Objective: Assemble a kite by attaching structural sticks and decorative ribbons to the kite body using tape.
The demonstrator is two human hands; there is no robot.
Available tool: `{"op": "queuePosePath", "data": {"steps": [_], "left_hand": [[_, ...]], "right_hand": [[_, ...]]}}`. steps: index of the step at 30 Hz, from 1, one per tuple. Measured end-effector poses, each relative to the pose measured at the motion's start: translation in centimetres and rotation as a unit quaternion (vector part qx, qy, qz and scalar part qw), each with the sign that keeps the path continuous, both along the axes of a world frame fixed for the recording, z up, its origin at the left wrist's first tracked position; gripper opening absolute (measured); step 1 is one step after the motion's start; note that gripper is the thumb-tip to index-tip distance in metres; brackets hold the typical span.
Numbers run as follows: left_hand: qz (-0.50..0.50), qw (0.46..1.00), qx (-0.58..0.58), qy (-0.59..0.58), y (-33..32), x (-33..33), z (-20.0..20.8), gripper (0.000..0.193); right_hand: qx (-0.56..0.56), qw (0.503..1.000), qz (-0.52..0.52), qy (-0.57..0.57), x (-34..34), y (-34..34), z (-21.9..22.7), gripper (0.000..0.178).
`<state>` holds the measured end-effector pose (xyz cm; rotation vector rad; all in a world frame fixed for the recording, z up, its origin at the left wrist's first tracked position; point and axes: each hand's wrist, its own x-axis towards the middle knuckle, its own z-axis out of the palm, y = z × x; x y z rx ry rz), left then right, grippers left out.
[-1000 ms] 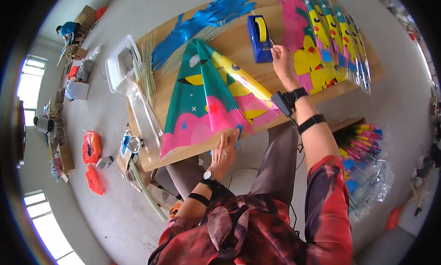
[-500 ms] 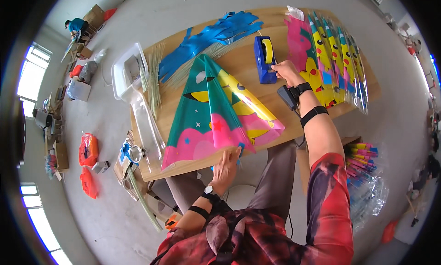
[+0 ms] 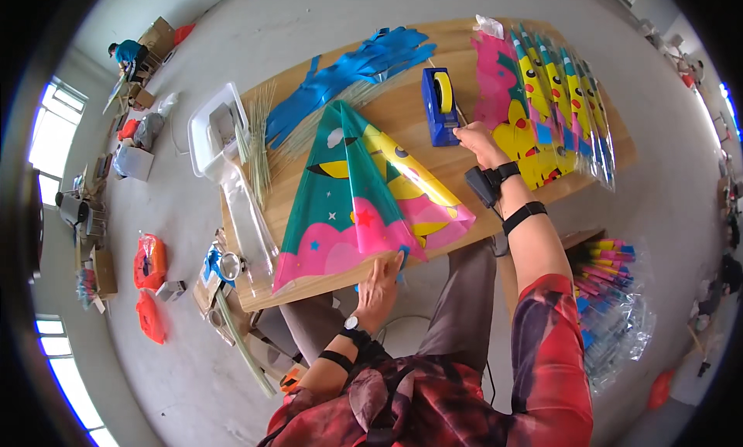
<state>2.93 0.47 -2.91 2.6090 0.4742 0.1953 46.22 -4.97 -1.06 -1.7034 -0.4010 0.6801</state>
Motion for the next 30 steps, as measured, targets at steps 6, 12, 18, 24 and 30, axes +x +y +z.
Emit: {"op": "queuePosePath", "data": {"steps": [6, 12, 18, 24, 30], "left_hand": [[-0.001, 1.000, 0.008, -0.004, 0.3, -0.1, -0.2, 0.067], [-0.018, 0.998, 0.036, -0.038, 0.0, 0.6, -0.1, 0.066], [0.012, 1.000, 0.003, 0.016, 0.0, -0.6, 0.2, 0.066], [0.001, 0.999, 0.021, -0.044, 0.0, -0.6, -1.1, 0.063], [0.013, 1.000, -0.004, -0.027, -0.3, -0.4, -0.8, 0.063]], "right_hand": [[-0.180, 0.946, -0.143, -0.228, -3.4, 2.3, -1.0, 0.032], [-0.170, 0.932, -0.220, -0.235, -2.8, 2.6, -2.7, 0.032], [-0.302, 0.906, -0.110, -0.274, 0.1, -0.2, -10.1, 0.037], [-0.061, 0.995, -0.071, 0.031, -1.5, -2.4, -9.4, 0.024], [-0.063, 0.982, 0.090, -0.152, -1.0, -9.7, 5.8, 0.035]]}}
